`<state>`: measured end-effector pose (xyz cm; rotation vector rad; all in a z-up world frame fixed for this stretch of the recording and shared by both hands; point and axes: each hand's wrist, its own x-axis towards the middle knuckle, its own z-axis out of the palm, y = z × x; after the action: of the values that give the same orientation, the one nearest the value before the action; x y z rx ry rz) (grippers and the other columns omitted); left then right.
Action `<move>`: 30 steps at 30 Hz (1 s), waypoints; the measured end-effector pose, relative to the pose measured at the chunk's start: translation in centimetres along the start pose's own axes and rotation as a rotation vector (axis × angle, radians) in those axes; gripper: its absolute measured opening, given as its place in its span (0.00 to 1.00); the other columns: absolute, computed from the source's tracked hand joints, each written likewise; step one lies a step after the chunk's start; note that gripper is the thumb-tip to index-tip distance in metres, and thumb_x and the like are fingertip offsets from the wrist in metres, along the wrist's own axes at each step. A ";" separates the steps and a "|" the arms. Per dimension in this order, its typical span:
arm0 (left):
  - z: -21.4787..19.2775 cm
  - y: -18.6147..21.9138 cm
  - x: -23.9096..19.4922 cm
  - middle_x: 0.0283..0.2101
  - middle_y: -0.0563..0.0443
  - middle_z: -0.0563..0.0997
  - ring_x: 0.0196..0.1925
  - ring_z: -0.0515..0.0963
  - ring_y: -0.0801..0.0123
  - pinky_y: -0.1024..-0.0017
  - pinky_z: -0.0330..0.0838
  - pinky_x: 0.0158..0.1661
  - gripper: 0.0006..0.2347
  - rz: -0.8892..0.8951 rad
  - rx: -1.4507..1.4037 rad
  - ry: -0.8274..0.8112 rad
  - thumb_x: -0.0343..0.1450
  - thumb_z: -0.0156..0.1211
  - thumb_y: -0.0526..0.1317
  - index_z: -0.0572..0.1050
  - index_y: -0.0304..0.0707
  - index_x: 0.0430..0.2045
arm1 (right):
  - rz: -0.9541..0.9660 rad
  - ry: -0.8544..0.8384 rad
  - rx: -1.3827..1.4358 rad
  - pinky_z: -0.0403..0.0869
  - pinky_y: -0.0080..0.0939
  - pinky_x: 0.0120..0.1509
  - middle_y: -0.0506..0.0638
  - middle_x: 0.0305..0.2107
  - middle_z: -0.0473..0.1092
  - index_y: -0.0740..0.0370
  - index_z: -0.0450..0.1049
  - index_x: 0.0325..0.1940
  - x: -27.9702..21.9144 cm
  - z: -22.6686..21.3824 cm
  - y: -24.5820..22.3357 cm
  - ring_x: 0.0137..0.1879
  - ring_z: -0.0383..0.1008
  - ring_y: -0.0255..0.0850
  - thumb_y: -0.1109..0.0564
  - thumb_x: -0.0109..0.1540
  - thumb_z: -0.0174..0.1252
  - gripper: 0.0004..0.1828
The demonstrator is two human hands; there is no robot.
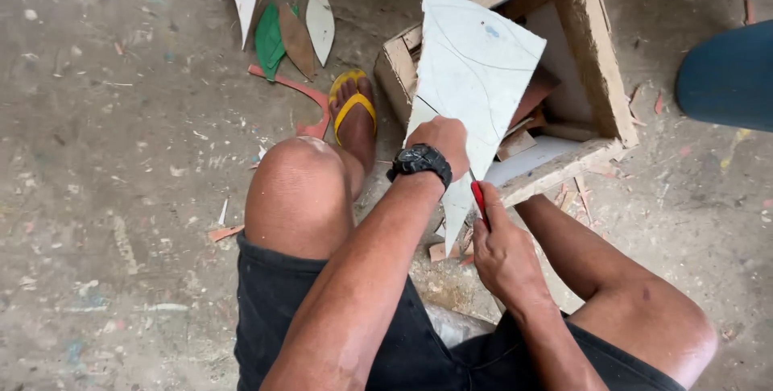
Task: Cut a curved shape from a sheet of material using a utility knife.
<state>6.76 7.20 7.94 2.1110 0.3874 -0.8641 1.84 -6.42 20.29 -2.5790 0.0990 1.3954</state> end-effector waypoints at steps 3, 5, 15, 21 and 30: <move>0.6 -0.3 0.3 0.33 0.33 0.85 0.46 0.85 0.36 0.45 0.81 0.44 0.08 0.001 -0.037 0.026 0.67 0.55 0.31 0.83 0.28 0.29 | -0.021 0.008 0.021 0.65 0.76 0.72 0.81 0.58 0.67 0.44 0.47 0.83 -1.4 -0.3 -1.1 0.66 0.67 0.75 0.55 0.69 0.39 0.35; 0.1 0.1 -0.3 0.40 0.36 0.84 0.47 0.84 0.40 0.51 0.82 0.44 0.09 -0.051 0.001 -0.005 0.68 0.54 0.31 0.82 0.32 0.35 | -0.015 -0.001 -0.031 0.66 0.69 0.62 0.75 0.51 0.71 0.40 0.48 0.81 -2.0 -0.4 -1.1 0.57 0.70 0.74 0.52 0.68 0.38 0.34; 0.3 0.1 0.2 0.46 0.38 0.82 0.48 0.83 0.44 0.54 0.83 0.42 0.11 -0.049 0.046 -0.005 0.68 0.55 0.33 0.81 0.36 0.41 | 0.386 0.074 -0.110 0.76 0.41 0.57 0.52 0.41 0.84 0.09 0.54 0.76 -9.6 0.0 5.4 0.55 0.83 0.48 0.44 0.63 0.47 0.38; 0.3 0.3 -0.2 0.44 0.36 0.83 0.47 0.83 0.43 0.54 0.82 0.43 0.10 -0.065 0.045 -0.001 0.69 0.55 0.34 0.81 0.33 0.41 | 0.054 -0.025 -0.076 0.70 0.61 0.55 0.73 0.45 0.75 0.30 0.45 0.82 -1.6 0.6 1.2 0.50 0.76 0.69 0.50 0.68 0.39 0.36; 0.3 0.1 -0.3 0.43 0.39 0.83 0.45 0.84 0.48 0.57 0.84 0.40 0.08 -0.067 0.044 -0.007 0.70 0.57 0.34 0.81 0.37 0.40 | -0.028 0.062 -0.018 0.68 0.57 0.66 0.54 0.64 0.69 0.33 0.50 0.80 -1.6 0.4 1.7 0.65 0.69 0.64 0.49 0.65 0.41 0.37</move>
<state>6.46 6.89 8.13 2.1448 0.4410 -0.9258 0.39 -8.08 21.11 -2.6281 0.0599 1.3130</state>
